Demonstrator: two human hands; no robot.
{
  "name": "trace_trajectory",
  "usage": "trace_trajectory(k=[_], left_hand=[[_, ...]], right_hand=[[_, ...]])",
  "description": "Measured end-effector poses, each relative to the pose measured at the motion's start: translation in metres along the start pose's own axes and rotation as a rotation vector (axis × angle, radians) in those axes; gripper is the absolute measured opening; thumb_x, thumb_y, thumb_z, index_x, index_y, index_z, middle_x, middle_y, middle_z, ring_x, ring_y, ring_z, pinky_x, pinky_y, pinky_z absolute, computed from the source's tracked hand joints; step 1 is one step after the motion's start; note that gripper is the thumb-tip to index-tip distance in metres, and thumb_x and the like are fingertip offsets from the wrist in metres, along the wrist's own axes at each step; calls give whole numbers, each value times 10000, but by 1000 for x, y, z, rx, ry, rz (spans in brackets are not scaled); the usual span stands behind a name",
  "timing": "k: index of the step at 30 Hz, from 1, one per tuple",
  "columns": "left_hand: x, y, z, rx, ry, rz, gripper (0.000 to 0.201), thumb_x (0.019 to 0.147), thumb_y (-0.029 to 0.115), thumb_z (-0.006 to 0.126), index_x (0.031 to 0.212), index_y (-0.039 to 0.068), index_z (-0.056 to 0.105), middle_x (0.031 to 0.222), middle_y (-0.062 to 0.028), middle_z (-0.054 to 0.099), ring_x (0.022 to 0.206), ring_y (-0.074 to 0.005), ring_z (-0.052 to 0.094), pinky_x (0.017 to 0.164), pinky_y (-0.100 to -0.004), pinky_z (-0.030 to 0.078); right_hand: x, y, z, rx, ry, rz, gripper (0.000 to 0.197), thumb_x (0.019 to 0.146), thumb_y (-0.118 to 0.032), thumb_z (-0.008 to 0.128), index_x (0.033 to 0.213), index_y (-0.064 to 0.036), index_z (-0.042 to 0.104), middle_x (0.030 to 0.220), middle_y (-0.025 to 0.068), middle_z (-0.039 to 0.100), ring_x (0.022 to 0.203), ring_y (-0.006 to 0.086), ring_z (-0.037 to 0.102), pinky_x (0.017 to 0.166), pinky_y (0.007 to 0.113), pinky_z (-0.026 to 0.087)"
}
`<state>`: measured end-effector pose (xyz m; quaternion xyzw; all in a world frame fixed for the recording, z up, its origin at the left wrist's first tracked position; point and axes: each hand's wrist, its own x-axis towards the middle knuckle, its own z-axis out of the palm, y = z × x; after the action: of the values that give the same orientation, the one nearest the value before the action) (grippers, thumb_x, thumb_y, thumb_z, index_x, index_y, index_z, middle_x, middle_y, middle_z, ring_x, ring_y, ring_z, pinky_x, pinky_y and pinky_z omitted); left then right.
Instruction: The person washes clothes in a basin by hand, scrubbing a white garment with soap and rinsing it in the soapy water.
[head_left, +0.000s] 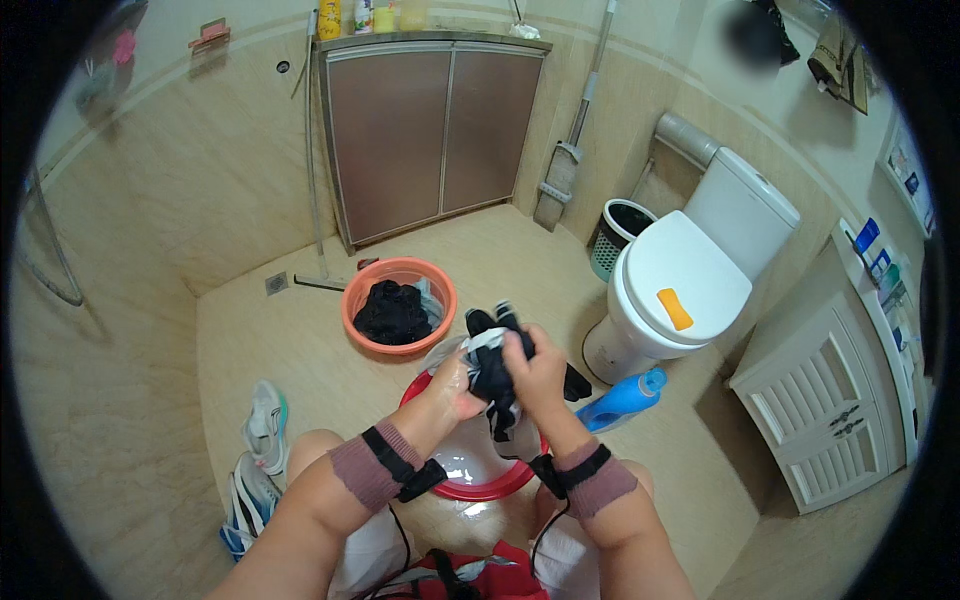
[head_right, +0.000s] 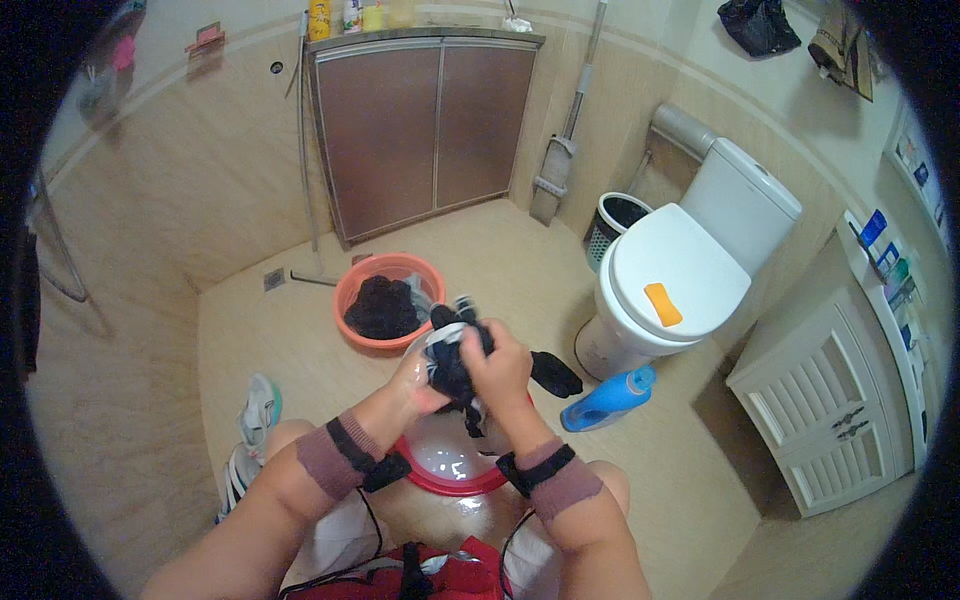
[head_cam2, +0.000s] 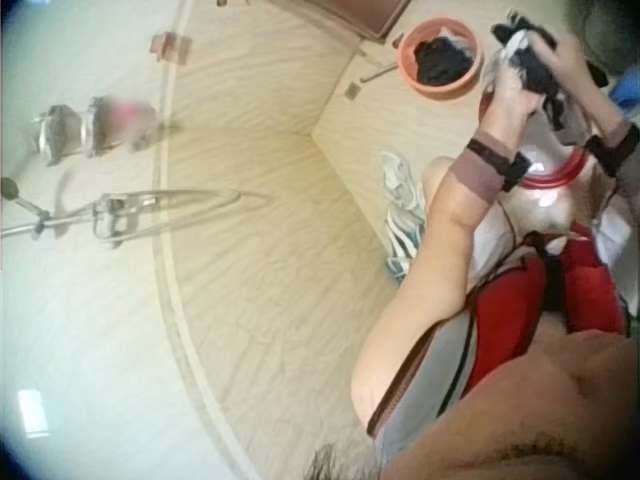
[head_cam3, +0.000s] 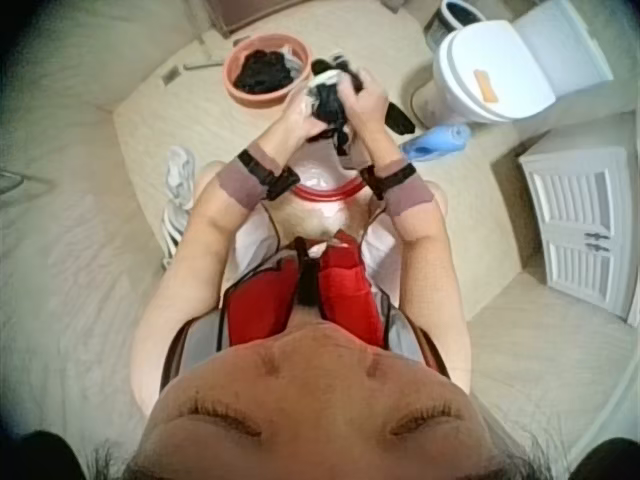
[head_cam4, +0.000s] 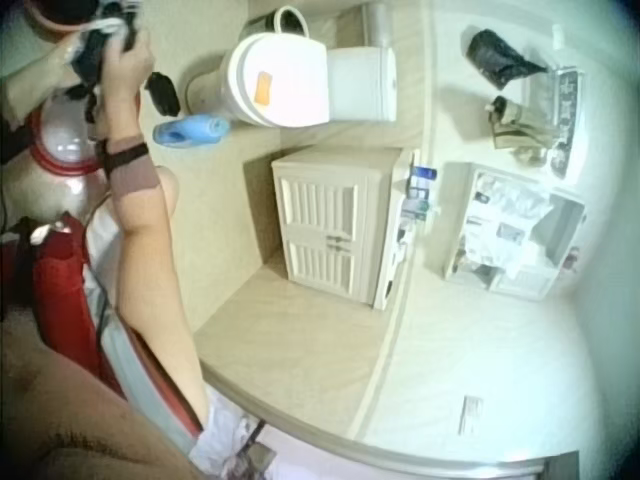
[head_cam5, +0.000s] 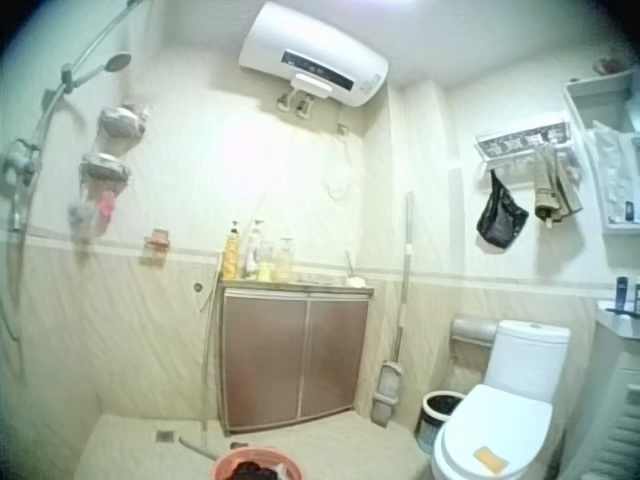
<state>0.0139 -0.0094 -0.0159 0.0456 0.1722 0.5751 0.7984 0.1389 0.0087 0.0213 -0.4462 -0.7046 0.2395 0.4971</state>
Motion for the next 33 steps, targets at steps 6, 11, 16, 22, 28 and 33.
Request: trace_trajectory(k=[6, 11, 16, 22, 28, 33], left_hand=[[-16, 5, 21, 331, 144, 204, 372, 904, 80, 485, 1274, 81, 449, 1147, -101, 581, 1019, -223, 613, 877, -391, 510], [-26, 11, 26, 494, 70, 239, 562, 889, 140, 586, 1383, 62, 330, 1141, -124, 533, 1071, -219, 539, 920, -369, 450], [-27, 12, 26, 582, -129, 269, 564, 882, 66, 562, 1388, 48, 314, 1144, -109, 532, 1073, -198, 534, 932, -346, 450], [-26, 14, 29, 461, -162, 295, 542, 891, 109, 516, 1387, 66, 301, 1195, -165, 523, 1131, -273, 532, 1000, -417, 419], [-23, 12, 36, 317, -265, 341, 530, 890, 197, 531, 1372, 97, 333, 1248, -150, 497, 1190, -331, 495, 1028, -477, 386], [-24, 16, 40, 302, -295, 333, 526, 886, 236, 544, 1368, 141, 356, 1239, -198, 502, 1190, -368, 492, 1016, -499, 393]], right_hand=[[5, 62, -7, 561, -250, 618, 263, 903, -264, 549, 941, -10, 603, 807, 45, 623, 716, 150, 573, 669, 269, 465], [4, 45, -19, 772, -295, 836, 328, 877, -272, 629, 1061, -1, 613, 978, 71, 654, 868, 162, 612, 755, 280, 488], [0, 80, -9, 457, -292, 756, 262, 900, -170, 604, 1120, -31, 577, 985, 76, 643, 844, 174, 616, 750, 307, 498], [6, 62, -14, 554, -193, 438, 338, 920, -233, 581, 1180, -23, 533, 1081, 94, 614, 1009, 149, 558, 876, 294, 444], [-9, 27, -16, 668, -580, 413, 512, 765, -249, 749, 1188, -34, 556, 1076, 72, 626, 993, 157, 576, 876, 297, 455], [-5, 47, -21, 230, -1066, 225, 683, 616, -275, 834, 1196, -43, 559, 1073, 94, 638, 993, 204, 599, 900, 332, 454]])
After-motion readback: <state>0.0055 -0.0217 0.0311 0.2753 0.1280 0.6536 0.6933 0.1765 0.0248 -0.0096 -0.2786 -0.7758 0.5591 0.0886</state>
